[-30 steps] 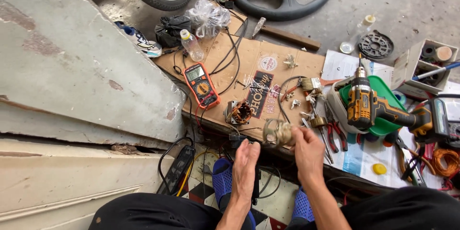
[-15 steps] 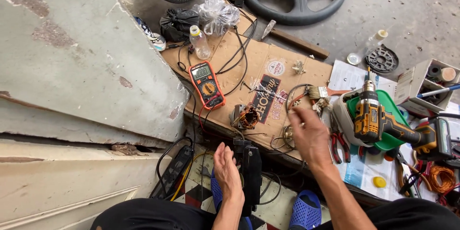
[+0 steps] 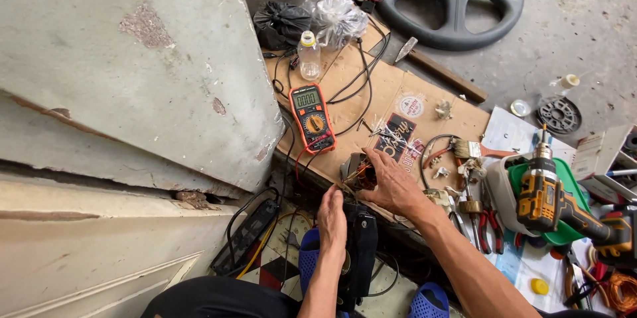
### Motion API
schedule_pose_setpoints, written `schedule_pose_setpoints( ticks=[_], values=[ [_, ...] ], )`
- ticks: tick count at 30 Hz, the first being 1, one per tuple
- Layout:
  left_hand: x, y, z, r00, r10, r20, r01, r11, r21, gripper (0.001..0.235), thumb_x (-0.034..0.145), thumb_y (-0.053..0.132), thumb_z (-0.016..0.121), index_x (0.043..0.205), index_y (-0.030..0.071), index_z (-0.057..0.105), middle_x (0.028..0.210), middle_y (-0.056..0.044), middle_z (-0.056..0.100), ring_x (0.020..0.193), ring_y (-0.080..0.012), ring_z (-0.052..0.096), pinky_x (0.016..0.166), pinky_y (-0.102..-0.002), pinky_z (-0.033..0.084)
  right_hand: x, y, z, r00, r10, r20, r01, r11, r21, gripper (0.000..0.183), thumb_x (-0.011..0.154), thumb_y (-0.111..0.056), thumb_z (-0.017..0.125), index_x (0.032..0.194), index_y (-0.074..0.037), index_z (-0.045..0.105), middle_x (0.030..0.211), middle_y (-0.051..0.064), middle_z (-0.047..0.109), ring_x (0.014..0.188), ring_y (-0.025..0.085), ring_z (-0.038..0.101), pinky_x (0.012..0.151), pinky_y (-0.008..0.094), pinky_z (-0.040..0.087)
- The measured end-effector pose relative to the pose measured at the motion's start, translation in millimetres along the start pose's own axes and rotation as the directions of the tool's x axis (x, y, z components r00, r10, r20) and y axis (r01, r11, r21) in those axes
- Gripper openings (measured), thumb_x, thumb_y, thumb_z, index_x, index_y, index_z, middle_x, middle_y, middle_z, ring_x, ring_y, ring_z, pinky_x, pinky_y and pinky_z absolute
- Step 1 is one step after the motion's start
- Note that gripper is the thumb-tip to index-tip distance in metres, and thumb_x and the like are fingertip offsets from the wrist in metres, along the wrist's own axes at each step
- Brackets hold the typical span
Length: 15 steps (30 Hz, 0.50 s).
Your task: The person is repairing an electrical motor by hand. They use a multimeter to test the motor's windings and a screwdriver to adjust internal components.
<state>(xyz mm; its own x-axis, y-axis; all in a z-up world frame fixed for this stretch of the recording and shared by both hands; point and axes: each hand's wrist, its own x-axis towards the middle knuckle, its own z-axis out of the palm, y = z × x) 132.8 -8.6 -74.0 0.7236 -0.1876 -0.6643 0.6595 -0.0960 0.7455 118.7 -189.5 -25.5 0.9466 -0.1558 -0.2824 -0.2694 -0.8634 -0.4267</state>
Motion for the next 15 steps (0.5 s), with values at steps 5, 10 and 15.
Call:
schedule_pose_setpoints(
  ticks=[5, 10, 15],
  values=[
    [-7.6, 11.1, 2.8, 0.997, 0.030, 0.076, -0.039, 0.991, 0.125, 0.068, 0.096, 0.037, 0.054, 0.163, 0.027, 0.058, 0.163, -0.003, 0.062, 0.150, -0.0231, 0.058, 0.122, -0.043, 0.047, 1.5, 10.6, 11.0, 0.997, -0.037, -0.073, 0.038, 0.999, 0.015, 0.108, 0.083, -0.040, 0.090, 0.168, -0.008, 0.032, 0.153, 0.019, 0.056, 0.138, 0.036, 0.060, 0.109, 0.049, 0.055],
    [25.1, -42.2, 11.9, 0.951, 0.308, 0.042, -0.308, 0.913, 0.267, 0.060, 0.096, 0.033, 0.072, 0.153, 0.018, 0.063, 0.148, -0.009, 0.066, 0.137, -0.0255, 0.065, 0.116, -0.041, 0.052, 0.7, 19.3, 21.6, 0.978, -0.105, -0.183, 0.125, 0.987, 0.104, 0.098, 0.078, -0.029, 0.091, 0.160, -0.004, 0.044, 0.150, 0.021, 0.058, 0.138, 0.037, 0.060, 0.115, 0.046, 0.051],
    [22.2, -48.6, 17.5, 0.878, 0.477, -0.053, -0.447, 0.853, 0.271, 0.042, 0.092, 0.020, 0.079, 0.134, 0.016, 0.075, 0.126, -0.004, 0.075, 0.104, -0.0202, 0.075, 0.094, -0.039, 0.062, -11.0, 33.0, 28.7, 0.971, -0.123, -0.204, 0.141, 0.987, 0.073, 0.096, 0.077, -0.026, 0.088, 0.157, -0.002, 0.042, 0.147, 0.024, 0.059, 0.129, 0.039, 0.065, 0.106, 0.048, 0.060]
  ],
)
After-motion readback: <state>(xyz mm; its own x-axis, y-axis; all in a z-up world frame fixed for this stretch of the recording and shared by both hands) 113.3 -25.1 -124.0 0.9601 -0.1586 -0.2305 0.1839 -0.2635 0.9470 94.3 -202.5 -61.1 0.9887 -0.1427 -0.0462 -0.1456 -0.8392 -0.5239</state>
